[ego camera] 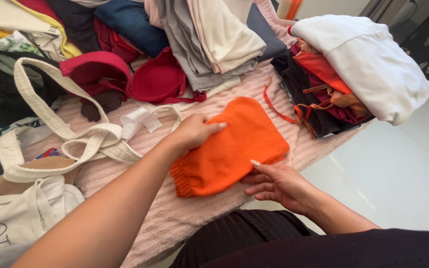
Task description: The person folds various items of clothing, including underwear, shorts, and trousers, by hand on a flat surface covered with a towel.
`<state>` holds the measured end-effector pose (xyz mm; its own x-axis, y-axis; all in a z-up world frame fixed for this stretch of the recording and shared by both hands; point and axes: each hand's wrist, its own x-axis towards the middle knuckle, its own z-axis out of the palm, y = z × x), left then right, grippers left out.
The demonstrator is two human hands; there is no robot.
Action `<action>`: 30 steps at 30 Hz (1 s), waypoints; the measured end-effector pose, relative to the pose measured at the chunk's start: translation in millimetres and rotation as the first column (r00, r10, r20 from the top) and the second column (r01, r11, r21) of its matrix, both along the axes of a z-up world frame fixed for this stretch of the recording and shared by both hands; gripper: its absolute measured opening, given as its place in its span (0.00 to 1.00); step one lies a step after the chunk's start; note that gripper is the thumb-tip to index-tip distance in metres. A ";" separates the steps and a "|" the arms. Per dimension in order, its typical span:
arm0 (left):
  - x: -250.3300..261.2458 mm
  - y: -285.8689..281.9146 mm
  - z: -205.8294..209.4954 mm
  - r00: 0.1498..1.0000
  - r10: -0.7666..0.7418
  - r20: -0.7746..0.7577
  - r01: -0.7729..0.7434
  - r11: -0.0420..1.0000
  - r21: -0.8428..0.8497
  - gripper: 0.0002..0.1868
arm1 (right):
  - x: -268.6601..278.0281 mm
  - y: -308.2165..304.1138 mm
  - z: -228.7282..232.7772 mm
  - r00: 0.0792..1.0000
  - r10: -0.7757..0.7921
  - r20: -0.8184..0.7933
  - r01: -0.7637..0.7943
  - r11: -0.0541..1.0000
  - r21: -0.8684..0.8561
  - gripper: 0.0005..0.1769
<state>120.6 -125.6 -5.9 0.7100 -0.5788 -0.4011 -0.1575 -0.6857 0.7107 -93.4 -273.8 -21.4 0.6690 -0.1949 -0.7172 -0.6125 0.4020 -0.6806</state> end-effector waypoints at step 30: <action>-68.5 51.6 -22.4 0.929 0.368 -0.040 -0.367 0.930 0.036 0.26 | 34.1 -25.0 -23.7 0.988 0.156 0.016 -0.127 0.857 -0.500 0.28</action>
